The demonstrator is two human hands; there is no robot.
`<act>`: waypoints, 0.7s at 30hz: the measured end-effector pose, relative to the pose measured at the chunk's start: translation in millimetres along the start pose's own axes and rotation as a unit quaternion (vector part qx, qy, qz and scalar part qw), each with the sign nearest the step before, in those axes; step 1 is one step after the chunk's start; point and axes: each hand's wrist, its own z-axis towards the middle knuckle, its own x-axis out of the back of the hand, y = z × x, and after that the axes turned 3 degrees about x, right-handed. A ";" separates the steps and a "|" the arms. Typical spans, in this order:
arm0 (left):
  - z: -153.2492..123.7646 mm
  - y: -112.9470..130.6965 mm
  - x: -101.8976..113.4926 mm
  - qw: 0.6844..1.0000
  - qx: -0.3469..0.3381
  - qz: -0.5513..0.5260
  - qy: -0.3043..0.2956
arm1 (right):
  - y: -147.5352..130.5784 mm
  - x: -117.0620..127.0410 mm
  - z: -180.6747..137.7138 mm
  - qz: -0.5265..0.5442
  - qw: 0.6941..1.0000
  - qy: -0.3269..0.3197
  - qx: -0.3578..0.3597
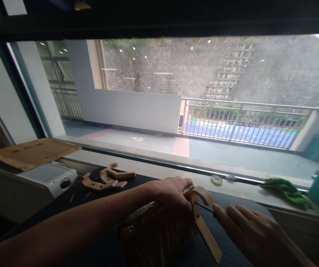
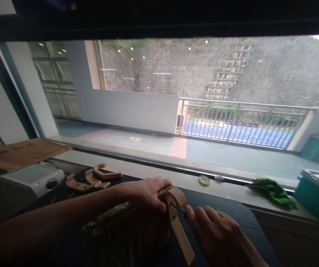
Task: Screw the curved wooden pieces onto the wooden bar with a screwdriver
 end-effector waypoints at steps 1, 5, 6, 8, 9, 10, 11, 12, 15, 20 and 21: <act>-0.2 0.0 0.1 1.000 0.000 -0.005 -0.002 | -1.9 -3.3 -1.5 0.022 1.000 0.004 -0.022; -1.7 2.4 -0.1 1.000 0.003 -0.007 -0.004 | -9.7 -11.5 -6.5 0.171 0.958 -0.032 -0.227; -2.2 3.5 -0.3 1.000 0.004 -0.002 -0.001 | -10.6 -11.6 -6.6 0.211 0.936 -0.054 -0.278; -3.1 5.5 -0.7 1.000 0.006 0.007 0.003 | -10.7 -9.8 -5.8 0.261 0.902 -0.090 -0.331; -3.4 6.1 -0.9 1.000 0.007 0.009 0.004 | -10.0 -8.3 -5.3 0.266 0.898 -0.102 -0.335; -3.6 6.3 -1.0 1.000 0.010 0.010 0.005 | -9.2 -6.5 -4.7 0.257 0.903 -0.108 -0.326; -3.7 6.2 -1.0 1.000 0.011 0.008 0.004 | -8.3 -4.5 -4.3 0.237 0.915 -0.108 -0.307; -3.7 5.9 -1.1 1.000 0.012 0.005 0.003 | -7.3 -2.5 -4.0 0.209 0.932 -0.105 -0.278; -3.3 4.1 -1.2 1.000 0.009 -0.001 -0.001 | -4.8 3.6 -2.1 0.102 0.980 -0.070 -0.156; -3.3 3.8 -0.8 1.000 0.003 0.004 -0.003 | -1.2 6.3 3.6 -0.019 1.000 -0.012 -0.010; -3.4 3.9 -0.8 1.000 0.002 0.004 -0.003 | -1.1 4.7 3.6 -0.015 1.000 -0.009 -0.006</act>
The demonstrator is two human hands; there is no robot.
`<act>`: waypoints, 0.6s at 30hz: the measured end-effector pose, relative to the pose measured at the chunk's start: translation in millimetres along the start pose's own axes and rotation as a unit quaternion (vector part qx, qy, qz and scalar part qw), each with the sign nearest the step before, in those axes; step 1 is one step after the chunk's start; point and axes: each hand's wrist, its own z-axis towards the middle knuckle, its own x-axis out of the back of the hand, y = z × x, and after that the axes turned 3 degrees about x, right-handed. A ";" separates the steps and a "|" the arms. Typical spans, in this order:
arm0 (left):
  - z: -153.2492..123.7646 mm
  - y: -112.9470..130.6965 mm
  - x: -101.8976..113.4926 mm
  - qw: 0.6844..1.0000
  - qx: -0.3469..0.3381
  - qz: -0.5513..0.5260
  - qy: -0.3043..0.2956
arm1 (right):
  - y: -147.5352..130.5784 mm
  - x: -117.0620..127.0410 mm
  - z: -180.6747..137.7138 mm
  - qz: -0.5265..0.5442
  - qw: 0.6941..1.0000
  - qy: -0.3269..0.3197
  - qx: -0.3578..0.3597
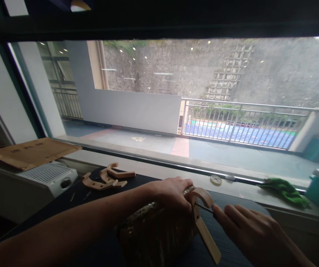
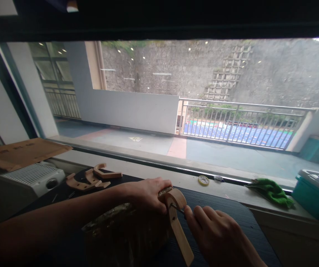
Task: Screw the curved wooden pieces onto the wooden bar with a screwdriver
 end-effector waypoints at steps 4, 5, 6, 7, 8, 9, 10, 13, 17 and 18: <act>0.1 0.0 -0.5 1.000 -0.004 -0.003 0.002 | -3.2 -10.7 -5.3 0.103 0.991 -0.005 -0.080; 0.1 0.1 -0.8 1.000 -0.004 -0.002 0.004 | -4.6 -13.3 -6.9 0.147 0.980 -0.017 -0.133; -0.1 0.4 -1.1 1.000 -0.003 0.000 0.005 | -5.9 -15.3 -8.1 0.197 0.960 -0.037 -0.194; -0.4 0.9 -1.4 1.000 -0.001 0.003 0.007 | -7.1 -16.6 -8.9 0.247 0.933 -0.062 -0.253; -0.7 1.4 -1.6 1.000 -0.001 0.006 0.008 | -8.0 -17.2 -9.2 0.294 0.902 -0.088 -0.303; -1.1 1.9 -1.7 1.000 -0.002 0.008 0.008 | -8.7 -17.1 -9.1 0.332 0.873 -0.111 -0.340; -1.4 2.2 -1.7 1.000 -0.004 0.008 0.008 | -9.0 -16.5 -8.9 0.359 0.851 -0.127 -0.363; -1.4 1.8 -1.4 1.000 -0.011 0.003 0.009 | -8.5 -12.9 -8.5 0.362 0.845 -0.150 -0.365; -0.5 -0.7 -1.0 1.000 -0.014 -0.008 0.009 | -6.2 -3.9 -7.7 0.244 0.926 -0.118 -0.261; -0.5 -1.2 -0.9 1.000 -0.014 -0.011 0.008 | -5.4 -0.7 -6.1 0.208 0.949 -0.098 -0.217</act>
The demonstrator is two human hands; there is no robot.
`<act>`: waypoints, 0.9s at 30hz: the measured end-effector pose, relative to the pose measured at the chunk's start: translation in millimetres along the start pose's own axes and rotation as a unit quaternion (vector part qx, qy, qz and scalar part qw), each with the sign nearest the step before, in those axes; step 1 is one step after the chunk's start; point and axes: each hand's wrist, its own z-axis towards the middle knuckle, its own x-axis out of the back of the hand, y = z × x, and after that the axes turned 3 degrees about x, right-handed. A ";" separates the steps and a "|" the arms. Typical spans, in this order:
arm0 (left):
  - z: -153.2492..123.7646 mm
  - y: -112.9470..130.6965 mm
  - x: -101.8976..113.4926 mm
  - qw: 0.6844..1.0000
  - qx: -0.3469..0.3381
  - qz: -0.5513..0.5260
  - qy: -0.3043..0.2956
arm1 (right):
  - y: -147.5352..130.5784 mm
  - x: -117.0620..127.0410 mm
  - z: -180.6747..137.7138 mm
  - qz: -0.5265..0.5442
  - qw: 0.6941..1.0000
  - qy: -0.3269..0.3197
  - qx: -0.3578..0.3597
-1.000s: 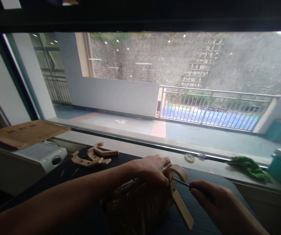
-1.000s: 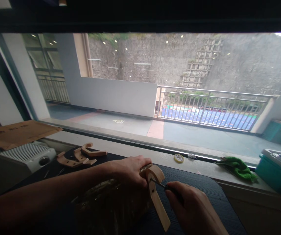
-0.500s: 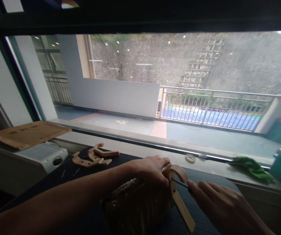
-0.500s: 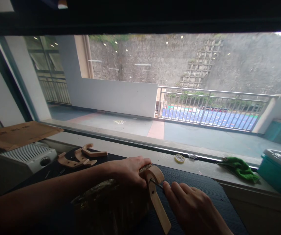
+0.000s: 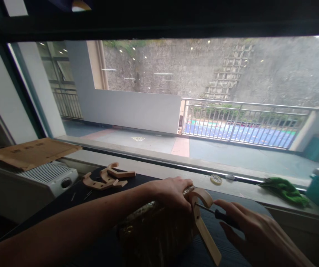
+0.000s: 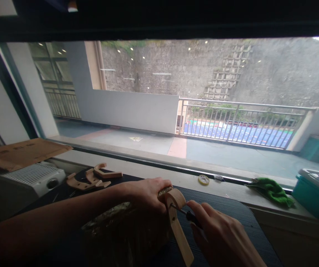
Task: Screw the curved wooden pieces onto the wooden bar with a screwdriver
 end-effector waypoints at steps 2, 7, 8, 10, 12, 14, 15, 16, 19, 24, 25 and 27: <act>-0.4 -0.3 0.2 1.000 0.002 -0.005 -0.002 | -3.1 6.6 3.4 -0.075 0.991 0.042 0.101; -1.6 -1.5 0.0 1.000 0.010 -0.016 0.006 | -5.4 6.2 10.0 -0.148 0.963 0.091 0.208; -1.5 -2.1 -0.3 1.000 0.010 -0.018 0.007 | -3.8 2.1 9.0 -0.132 0.966 0.091 0.201; -0.9 -3.3 -0.9 1.000 0.007 -0.022 0.008 | 0.6 -8.1 4.9 -0.079 0.981 0.089 0.150; -0.1 -4.2 -1.7 1.000 0.003 -0.025 0.006 | 5.0 -17.7 0.6 -0.001 0.997 0.064 0.041; 0.4 -4.5 -2.3 1.000 0.004 -0.026 0.006 | 7.7 -23.8 -1.8 0.088 0.993 0.014 -0.077; 0.5 -4.7 -2.5 1.000 0.005 -0.027 0.007 | 8.3 -25.2 -1.9 0.124 0.985 -0.012 -0.119; 0.5 -4.9 -2.5 1.000 0.007 -0.027 0.008 | 8.4 -25.4 -1.4 0.149 0.978 -0.032 -0.145; 0.4 -6.4 -2.1 0.999 0.008 -0.032 0.006 | 6.5 -21.1 1.8 0.146 0.976 -0.061 -0.151; 0.9 -8.2 -1.9 1.000 0.009 -0.029 0.007 | -1.8 -3.1 6.5 -0.011 1.000 0.001 0.028; 1.1 -8.1 -2.1 1.000 0.008 -0.028 0.008 | -3.9 1.0 7.6 -0.044 0.996 0.016 0.073; 1.2 -7.6 -2.4 1.000 0.008 -0.027 0.009 | -7.3 7.1 10.5 -0.100 0.983 0.041 0.151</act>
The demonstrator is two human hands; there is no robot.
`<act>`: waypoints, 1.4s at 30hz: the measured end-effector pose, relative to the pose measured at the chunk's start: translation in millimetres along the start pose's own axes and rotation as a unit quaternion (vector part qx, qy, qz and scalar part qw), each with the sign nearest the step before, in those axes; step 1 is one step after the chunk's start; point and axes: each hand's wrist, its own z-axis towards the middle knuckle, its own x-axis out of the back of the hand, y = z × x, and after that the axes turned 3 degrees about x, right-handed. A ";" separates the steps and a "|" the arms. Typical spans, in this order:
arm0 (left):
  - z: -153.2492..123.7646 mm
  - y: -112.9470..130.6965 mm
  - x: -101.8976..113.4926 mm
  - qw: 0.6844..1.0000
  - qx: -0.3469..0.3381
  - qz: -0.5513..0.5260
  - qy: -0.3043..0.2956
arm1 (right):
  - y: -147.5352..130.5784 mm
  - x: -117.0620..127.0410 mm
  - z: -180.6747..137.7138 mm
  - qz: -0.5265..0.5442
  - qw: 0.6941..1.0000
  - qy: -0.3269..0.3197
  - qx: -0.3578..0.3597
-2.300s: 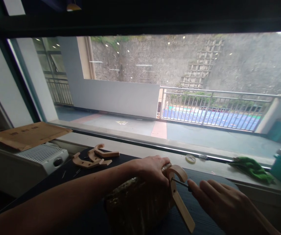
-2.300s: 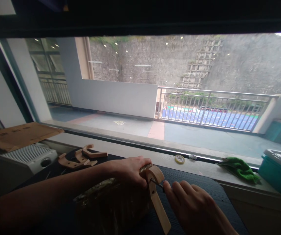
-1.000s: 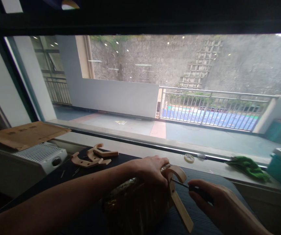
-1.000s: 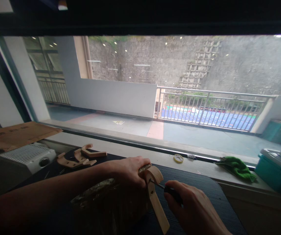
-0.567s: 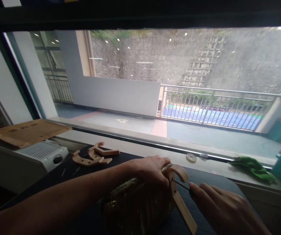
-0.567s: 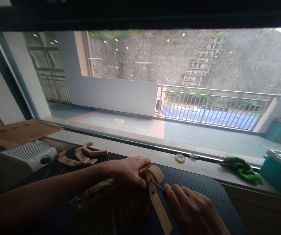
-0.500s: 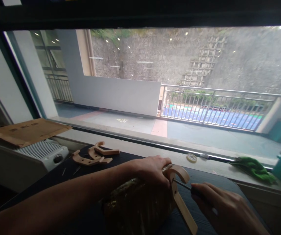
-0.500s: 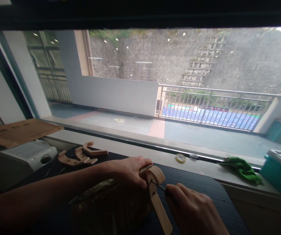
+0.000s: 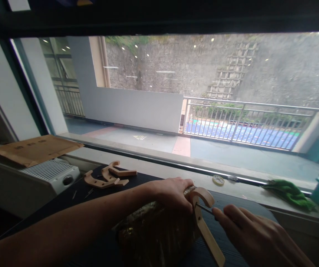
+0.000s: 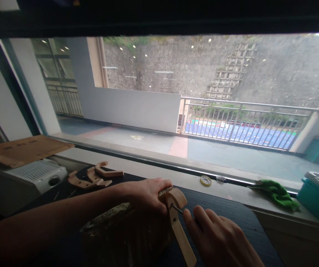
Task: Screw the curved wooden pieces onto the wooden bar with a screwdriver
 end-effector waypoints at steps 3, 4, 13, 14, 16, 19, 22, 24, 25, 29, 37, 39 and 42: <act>-0.7 0.1 0.2 1.000 0.000 -0.003 0.000 | 0.6 -0.4 3.2 -0.032 0.998 0.028 0.053; -1.1 0.0 0.5 1.000 -0.001 -0.005 -0.002 | 1.4 -3.7 2.5 -0.022 0.998 0.034 0.056; -3.7 2.6 0.1 1.000 0.003 -0.001 -0.005 | 3.1 -33.6 -12.5 0.324 0.884 -0.061 -0.330; -3.6 2.7 0.0 1.000 0.003 -0.002 -0.007 | 2.9 -32.2 -11.1 0.331 0.877 -0.072 -0.341; -3.3 1.9 -0.2 1.000 0.002 -0.006 -0.006 | 2.9 -27.8 -8.2 0.314 0.885 -0.097 -0.330; -2.4 -1.0 -0.3 1.000 0.002 -0.016 0.000 | 3.1 -18.7 -6.0 0.261 0.921 -0.098 -0.271; -1.7 -3.2 0.2 1.000 0.007 -0.021 0.000 | 3.4 -7.2 -5.0 0.198 0.961 -0.051 -0.185; -1.6 -3.4 0.8 1.000 0.007 -0.020 -0.003 | 4.1 -0.4 -3.7 0.148 0.981 -0.030 -0.118; -1.6 -3.3 1.0 1.000 0.006 -0.020 -0.005 | 4.5 1.6 -3.0 0.127 0.988 -0.023 -0.082; -1.2 -3.7 0.3 1.000 0.003 -0.029 -0.007 | 5.1 -7.1 -3.6 0.086 0.996 0.001 -0.017; -2.9 -12.4 -1.6 0.992 0.019 -0.125 -0.002 | 5.8 -28.2 5.9 0.311 0.885 -0.035 -0.345; -6.2 -18.2 -8.7 0.971 0.014 -0.236 -0.016 | 9.6 -14.6 21.5 0.304 0.889 -0.075 -0.335; -13.3 -28.9 -33.1 0.887 -0.007 -0.461 -0.018 | 11.0 11.8 51.9 0.181 0.932 -0.133 -0.286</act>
